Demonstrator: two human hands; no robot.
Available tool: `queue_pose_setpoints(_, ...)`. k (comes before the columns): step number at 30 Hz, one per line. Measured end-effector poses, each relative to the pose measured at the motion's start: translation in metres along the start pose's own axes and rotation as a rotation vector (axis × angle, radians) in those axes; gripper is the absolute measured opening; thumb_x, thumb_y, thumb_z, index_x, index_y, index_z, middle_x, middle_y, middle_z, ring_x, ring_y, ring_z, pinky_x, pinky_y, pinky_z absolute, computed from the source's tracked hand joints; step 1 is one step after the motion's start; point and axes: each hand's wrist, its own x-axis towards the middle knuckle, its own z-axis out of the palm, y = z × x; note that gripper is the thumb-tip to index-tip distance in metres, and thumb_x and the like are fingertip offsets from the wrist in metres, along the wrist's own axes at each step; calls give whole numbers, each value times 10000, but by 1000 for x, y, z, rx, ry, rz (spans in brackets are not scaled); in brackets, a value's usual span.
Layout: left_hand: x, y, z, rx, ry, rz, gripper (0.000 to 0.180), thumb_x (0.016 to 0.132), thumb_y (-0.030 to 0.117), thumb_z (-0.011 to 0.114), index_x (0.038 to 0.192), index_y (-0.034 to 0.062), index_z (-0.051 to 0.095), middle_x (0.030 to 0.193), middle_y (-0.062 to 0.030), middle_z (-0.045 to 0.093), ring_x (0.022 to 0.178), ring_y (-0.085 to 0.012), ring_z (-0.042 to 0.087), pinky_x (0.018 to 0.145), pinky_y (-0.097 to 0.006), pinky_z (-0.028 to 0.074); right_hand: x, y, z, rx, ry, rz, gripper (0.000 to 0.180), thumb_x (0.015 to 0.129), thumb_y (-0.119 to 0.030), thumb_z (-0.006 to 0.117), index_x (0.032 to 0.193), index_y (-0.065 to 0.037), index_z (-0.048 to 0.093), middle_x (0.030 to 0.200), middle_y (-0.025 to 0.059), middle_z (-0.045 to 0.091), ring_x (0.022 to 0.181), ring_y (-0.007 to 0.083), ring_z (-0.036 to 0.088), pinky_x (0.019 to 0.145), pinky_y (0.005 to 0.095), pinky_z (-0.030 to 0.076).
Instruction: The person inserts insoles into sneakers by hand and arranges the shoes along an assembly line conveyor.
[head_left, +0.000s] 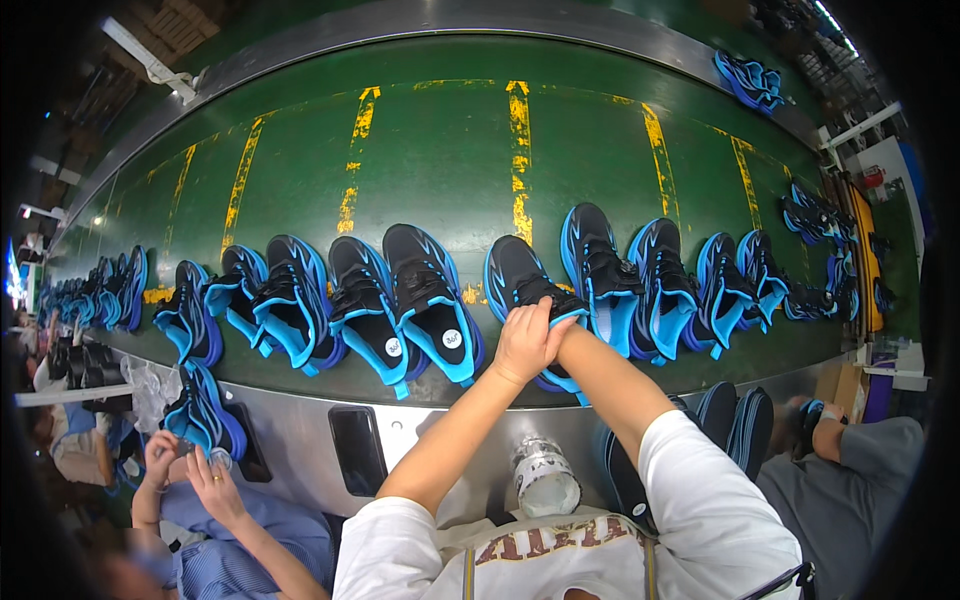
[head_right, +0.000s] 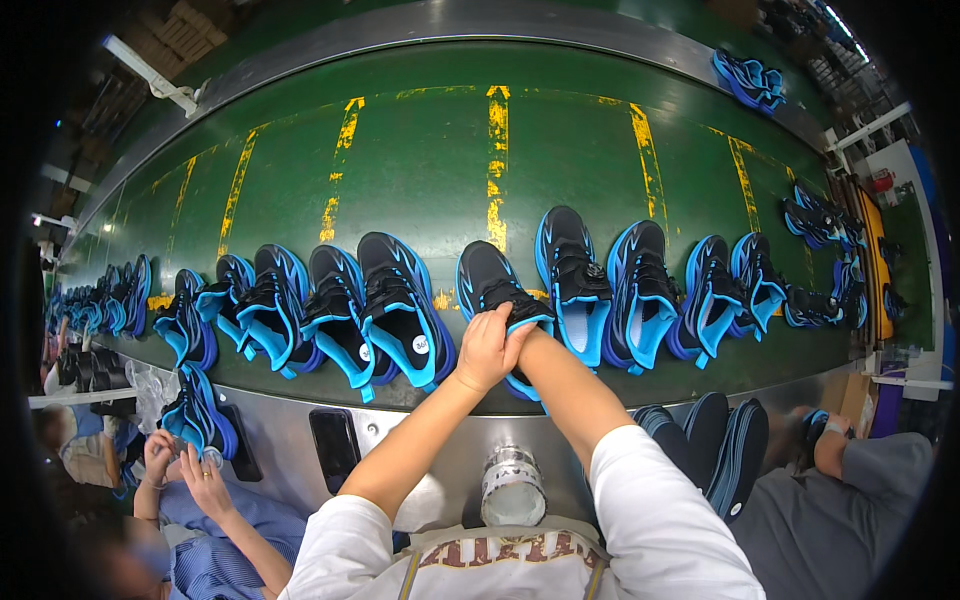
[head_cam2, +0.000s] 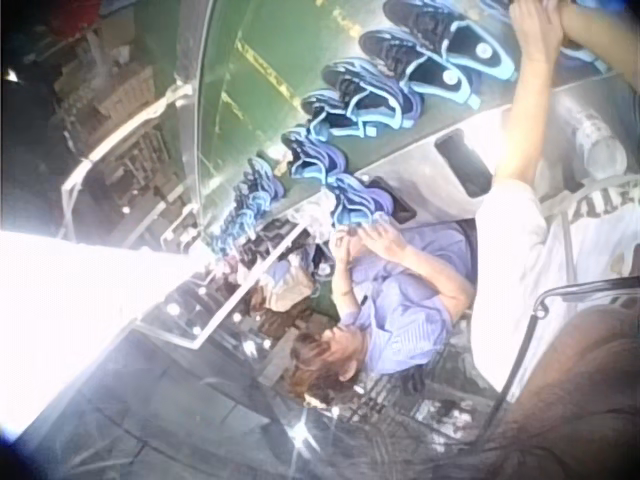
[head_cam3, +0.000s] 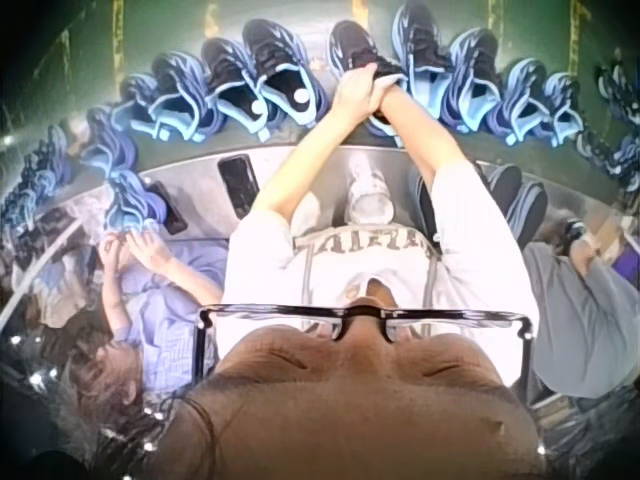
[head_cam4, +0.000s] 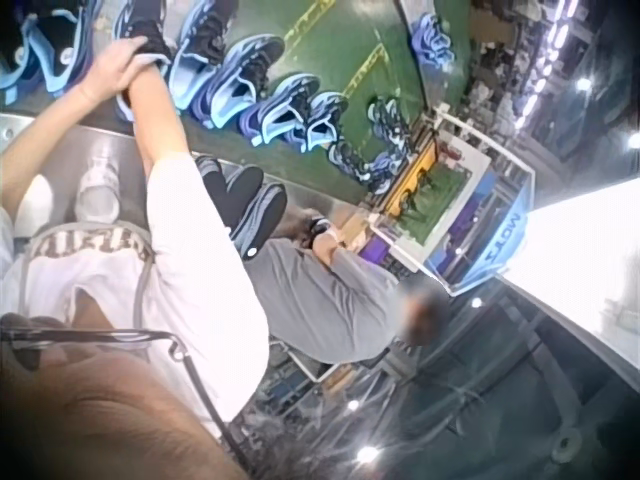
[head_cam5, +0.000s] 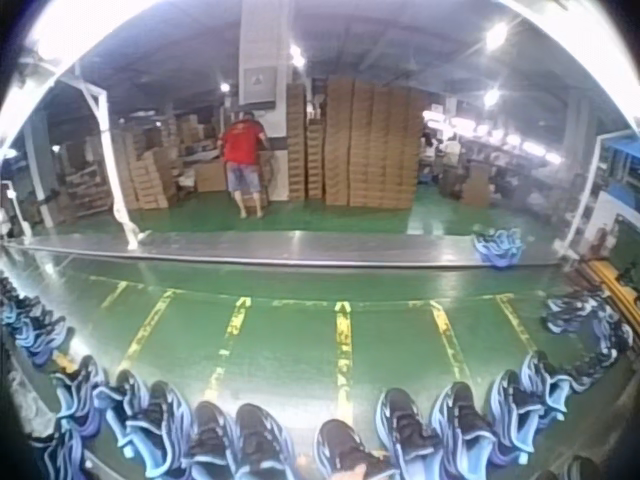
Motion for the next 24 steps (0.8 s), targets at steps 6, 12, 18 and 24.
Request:
queue_pose_setpoints(6,2,0,0,47,-24,68,342,702,166,632,922,-62,502,664,-139,522,588,-281,505,562,-335,403,10,-4,-6,-14,-51,-9,245,735,-131,469,938,-24,555,1032,194,519,955,311,497,829,402,373)
queue_pose_setpoints(12,3,-6,0,113,94,-149,307,776,223,552,887,-60,512,684,-157,531,618,-313,510,557,-351,400,-11,-4,-37,-18,-246,-218,221,739,-127,455,896,-25,573,1016,193,523,925,309,511,814,408,376)
queue_pose_setpoints(18,23,-12,-18,-235,-64,-815,388,831,338,460,872,-46,501,522,-147,475,496,-243,509,471,-337,372,-65,-40,-124,-244,-846,-249,535,793,-367,257,916,36,585,995,181,556,1005,222,488,1003,372,145)
queue_pose_setpoints(24,32,-11,-16,374,-29,-264,264,766,279,546,844,37,474,673,-147,521,604,-318,525,520,-393,396,-84,-22,-92,-159,-494,-239,471,761,-359,339,811,38,589,921,155,566,961,221,499,1007,404,137)
